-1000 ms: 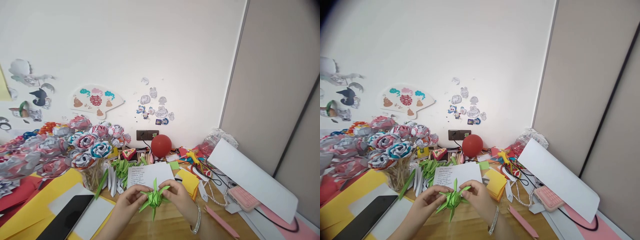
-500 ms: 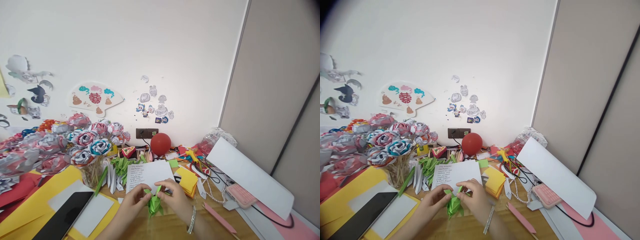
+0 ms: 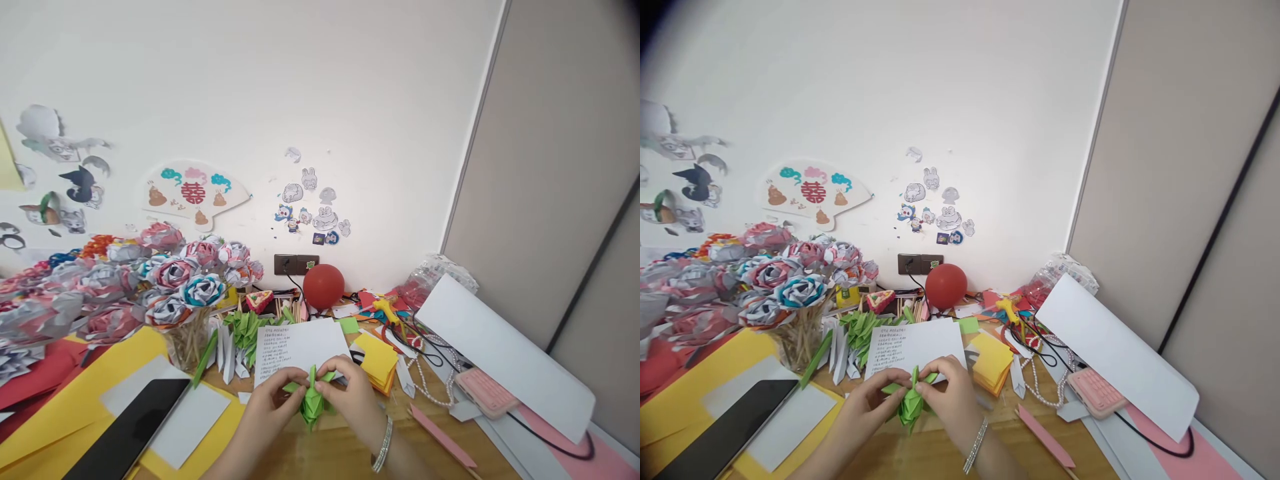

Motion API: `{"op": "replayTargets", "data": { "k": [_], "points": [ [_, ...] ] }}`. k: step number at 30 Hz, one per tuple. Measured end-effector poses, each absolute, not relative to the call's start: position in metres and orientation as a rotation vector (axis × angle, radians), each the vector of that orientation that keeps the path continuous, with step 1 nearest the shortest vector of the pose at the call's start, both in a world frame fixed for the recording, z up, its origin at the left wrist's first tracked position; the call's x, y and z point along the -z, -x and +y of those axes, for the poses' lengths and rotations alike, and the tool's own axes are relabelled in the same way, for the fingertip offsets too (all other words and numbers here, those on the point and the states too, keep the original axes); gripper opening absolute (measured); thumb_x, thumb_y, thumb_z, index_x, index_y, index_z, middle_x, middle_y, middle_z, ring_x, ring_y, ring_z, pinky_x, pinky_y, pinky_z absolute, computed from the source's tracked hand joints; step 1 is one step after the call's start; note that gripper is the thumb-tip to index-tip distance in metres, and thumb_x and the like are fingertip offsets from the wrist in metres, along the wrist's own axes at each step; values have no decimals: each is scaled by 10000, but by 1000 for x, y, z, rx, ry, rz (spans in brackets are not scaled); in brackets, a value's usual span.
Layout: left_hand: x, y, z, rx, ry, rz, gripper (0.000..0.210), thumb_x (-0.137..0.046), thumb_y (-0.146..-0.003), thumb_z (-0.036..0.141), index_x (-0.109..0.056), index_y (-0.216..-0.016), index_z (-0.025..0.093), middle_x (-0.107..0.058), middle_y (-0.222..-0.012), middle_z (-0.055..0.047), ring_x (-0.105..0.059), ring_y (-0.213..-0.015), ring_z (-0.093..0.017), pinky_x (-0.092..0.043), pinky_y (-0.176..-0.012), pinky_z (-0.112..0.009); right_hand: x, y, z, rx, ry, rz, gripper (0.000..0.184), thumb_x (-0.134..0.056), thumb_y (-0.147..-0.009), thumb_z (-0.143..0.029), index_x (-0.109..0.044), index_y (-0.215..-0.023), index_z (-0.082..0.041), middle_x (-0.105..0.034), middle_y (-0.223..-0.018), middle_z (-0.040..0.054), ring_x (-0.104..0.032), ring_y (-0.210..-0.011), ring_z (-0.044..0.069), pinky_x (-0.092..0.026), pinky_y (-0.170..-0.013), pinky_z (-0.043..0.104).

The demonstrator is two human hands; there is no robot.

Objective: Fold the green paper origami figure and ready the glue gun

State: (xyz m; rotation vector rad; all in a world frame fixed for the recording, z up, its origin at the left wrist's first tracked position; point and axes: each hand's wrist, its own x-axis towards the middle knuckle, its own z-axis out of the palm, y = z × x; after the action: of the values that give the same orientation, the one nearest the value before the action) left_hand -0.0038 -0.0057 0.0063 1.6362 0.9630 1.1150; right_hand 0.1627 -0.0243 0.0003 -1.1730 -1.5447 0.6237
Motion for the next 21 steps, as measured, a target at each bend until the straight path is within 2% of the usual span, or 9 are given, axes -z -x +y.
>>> {"op": "replayTargets", "data": {
  "k": [5,10,15,21],
  "points": [
    [-10,3,-9,-1154,-1657,989,164,-639,-717,361,-688,-754,209,-713,-793,-40,-637,-756,-220,-506,-655,-280,-4,-161,-27,-609,1137,-1527,121,-634,-678,-93,-614,-748,-189,-626,-812,28,-591,-823,206,-453,-755,306],
    [-8,2,-10,-1175,-1672,973,158,-673,-687,341,-659,-782,215,-699,-783,-38,-646,-787,-234,-516,-617,-273,-4,-158,-30,-593,1080,-1550,102,-635,-691,-103,-620,-744,-189,-631,-803,31,-595,-821,205,-454,-759,308],
    [-7,2,-10,-1194,-1690,985,159,-646,-720,351,-633,-761,198,-660,-694,-22,-633,-701,-211,-504,-652,-293,-4,-155,-30,-610,942,-1637,150,-589,-729,-101,-659,-825,-193,-649,-849,42,-604,-839,188,-463,-768,294],
    [-11,4,-7,-1244,-1665,1068,205,-583,-754,400,-588,-764,196,-638,-675,-15,-622,-677,-201,-490,-603,-278,-5,-159,-30,-673,1028,-1566,99,-557,-709,-115,-635,-693,-175,-632,-741,33,-601,-742,179,-463,-700,280]
  ]
}}
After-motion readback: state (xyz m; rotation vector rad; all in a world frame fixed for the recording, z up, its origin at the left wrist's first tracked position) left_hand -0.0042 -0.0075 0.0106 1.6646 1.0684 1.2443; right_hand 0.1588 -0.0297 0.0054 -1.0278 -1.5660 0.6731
